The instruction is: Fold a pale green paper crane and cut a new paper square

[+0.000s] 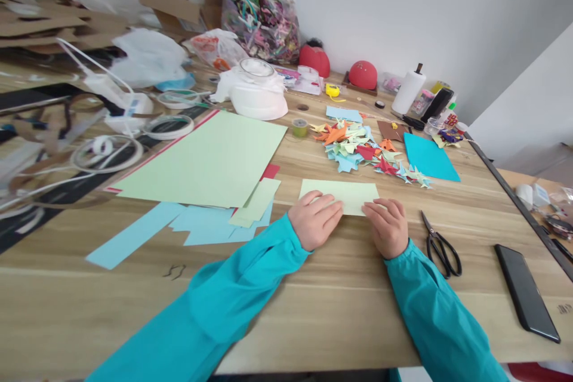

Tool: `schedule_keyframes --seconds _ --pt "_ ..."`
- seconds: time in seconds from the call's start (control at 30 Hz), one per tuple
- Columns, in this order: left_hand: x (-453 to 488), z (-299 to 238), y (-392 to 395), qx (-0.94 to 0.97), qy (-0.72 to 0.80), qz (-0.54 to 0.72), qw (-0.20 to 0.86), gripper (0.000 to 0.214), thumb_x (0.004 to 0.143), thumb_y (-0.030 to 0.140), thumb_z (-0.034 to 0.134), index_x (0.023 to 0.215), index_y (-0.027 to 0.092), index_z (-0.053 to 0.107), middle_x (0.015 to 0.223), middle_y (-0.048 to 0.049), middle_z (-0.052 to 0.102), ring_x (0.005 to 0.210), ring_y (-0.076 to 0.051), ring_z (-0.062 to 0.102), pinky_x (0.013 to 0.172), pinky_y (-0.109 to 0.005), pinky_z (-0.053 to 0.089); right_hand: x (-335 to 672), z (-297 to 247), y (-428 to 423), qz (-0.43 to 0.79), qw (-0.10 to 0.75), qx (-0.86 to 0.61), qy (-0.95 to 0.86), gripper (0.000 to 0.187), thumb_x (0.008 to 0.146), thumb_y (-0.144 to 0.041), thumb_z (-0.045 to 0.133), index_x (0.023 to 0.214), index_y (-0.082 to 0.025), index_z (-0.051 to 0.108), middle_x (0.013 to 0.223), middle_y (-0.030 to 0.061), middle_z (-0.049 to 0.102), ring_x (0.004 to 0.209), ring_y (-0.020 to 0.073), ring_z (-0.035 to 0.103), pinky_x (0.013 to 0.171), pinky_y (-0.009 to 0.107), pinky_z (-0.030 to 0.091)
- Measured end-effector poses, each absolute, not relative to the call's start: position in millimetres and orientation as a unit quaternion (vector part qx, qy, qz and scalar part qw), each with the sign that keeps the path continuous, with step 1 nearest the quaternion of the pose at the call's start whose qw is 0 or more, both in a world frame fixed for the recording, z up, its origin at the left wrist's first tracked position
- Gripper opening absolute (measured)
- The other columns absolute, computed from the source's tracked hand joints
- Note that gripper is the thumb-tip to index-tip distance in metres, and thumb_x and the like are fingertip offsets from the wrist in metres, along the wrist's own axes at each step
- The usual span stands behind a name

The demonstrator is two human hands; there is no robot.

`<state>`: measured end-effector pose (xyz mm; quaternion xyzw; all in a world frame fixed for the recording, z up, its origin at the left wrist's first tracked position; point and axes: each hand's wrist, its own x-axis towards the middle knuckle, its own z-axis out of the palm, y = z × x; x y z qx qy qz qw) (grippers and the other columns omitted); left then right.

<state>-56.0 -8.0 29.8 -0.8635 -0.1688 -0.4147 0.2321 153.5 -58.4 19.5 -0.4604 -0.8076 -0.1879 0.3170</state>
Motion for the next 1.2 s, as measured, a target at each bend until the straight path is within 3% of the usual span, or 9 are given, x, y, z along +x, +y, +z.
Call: schedule_keyframes --seconds 0.23,0.47,0.57,0.63,0.7,0.77,0.9,1.03,1.2 --pt "-85.3 31.7 16.4 -0.865 -0.217 -0.415 0.179 0.029 0.080 0.012 0.049 0.097 0.028 0.065 0.095 -0.0005 0.070 0.091 -0.019 0.061 0.080 -0.037 0.040 164.0 17.2 -57.4 -0.185 0.368 -0.474 -0.778 0.030 0.079 -0.008 0.053 0.104 -0.023 0.063 0.098 0.0033 0.070 0.097 0.0194 0.059 0.085 0.035 0.041" --pt "-117.2 32.2 37.6 -0.771 -0.401 -0.495 0.005 0.020 0.078 0.026 0.053 0.088 0.025 0.069 0.091 -0.0056 0.071 0.092 -0.024 0.063 0.088 -0.042 0.040 172.8 16.8 -56.8 -0.097 0.534 -0.539 -0.645 0.023 0.083 -0.015 0.050 0.100 -0.020 0.066 0.094 0.0065 0.069 0.087 0.0185 0.063 0.078 0.032 0.048" --pt "-106.7 25.8 35.4 -0.635 -0.447 -0.601 -0.188 0.029 0.075 0.039 0.056 0.094 0.021 0.068 0.099 -0.0083 0.068 0.098 -0.025 0.060 0.092 -0.042 0.041 170.2 16.7 -55.1 -0.027 0.606 -0.571 -0.553 0.018 0.082 -0.025 0.054 0.089 -0.018 0.068 0.082 0.0035 0.070 0.076 0.0177 0.063 0.070 0.030 0.049" --pt "-88.2 21.3 29.2 -0.529 -0.397 -0.629 -0.409 0.043 0.074 0.049 0.055 0.103 0.018 0.064 0.107 -0.0107 0.065 0.102 -0.026 0.059 0.089 -0.043 0.045 165.6 15.5 -53.4 0.048 0.649 -0.574 -0.497 0.020 0.080 -0.032 0.056 0.083 -0.016 0.069 0.077 0.0022 0.069 0.071 0.0172 0.062 0.067 0.029 0.049" --pt "-66.7 18.2 20.6 -0.446 -0.298 -0.564 -0.628 0.064 0.060 0.059 0.063 0.107 0.016 0.061 0.111 -0.0140 0.062 0.105 -0.031 0.057 0.085 -0.046 0.048 159.6 13.2 -52.3 0.145 0.671 -0.566 -0.456 0.025 0.078 -0.037 0.058 0.083 -0.015 0.068 0.078 0.0025 0.069 0.073 0.0176 0.062 0.068 0.030 0.049" --pt "-48.6 17.0 11.2 -0.401 -0.256 -0.495 -0.727 0.075 0.044 0.047 0.079 0.108 0.015 0.060 0.112 -0.0151 0.062 0.106 -0.034 0.056 0.086 -0.046 0.048 153.5 10.5 -52.3 0.237 0.668 -0.558 -0.431 0.028 0.076 -0.039 0.059 0.086 -0.015 0.068 0.083 0.0037 0.070 0.076 0.0184 0.062 0.071 0.032 0.049" --pt "-31.9 18.8 -4.1 -0.342 -0.301 -0.482 -0.748 0.058 0.046 0.031 0.081 0.098 0.011 0.064 0.102 -0.0142 0.067 0.098 -0.033 0.060 0.086 -0.045 0.048 145.2 8.2 -54.2 0.324 0.634 -0.560 -0.423 0.030 0.076 -0.041 0.058 0.089 -0.016 0.068 0.087 0.0043 0.070 0.081 0.0202 0.062 0.076 0.034 0.049" --pt "-29.1 18.9 -7.8 -0.307 -0.333 -0.487 -0.747 0.058 0.043 0.026 0.083 0.096 0.012 0.066 0.101 -0.0131 0.068 0.098 -0.033 0.061 0.085 -0.044 0.050 144.8 14.2 -55.6 0.282 0.588 -0.576 -0.493 0.030 0.078 -0.042 0.055 0.087 -0.017 0.068 0.088 0.0038 0.070 0.084 0.0206 0.062 0.074 0.033 0.050" --pt "-30.9 12.9 6.9 -0.253 -0.388 -0.511 -0.724 0.054 0.038 0.026 0.084 0.087 0.010 0.067 0.096 -0.0139 0.069 0.096 -0.033 0.061 0.085 -0.043 0.051 156.3 16.6 -58.8 0.277 0.519 -0.638 -0.497 0.033 0.074 -0.046 0.058 0.079 -0.015 0.066 0.049 0.0000 0.061 0.036 0.0119 0.050 0.034 0.023 0.038"
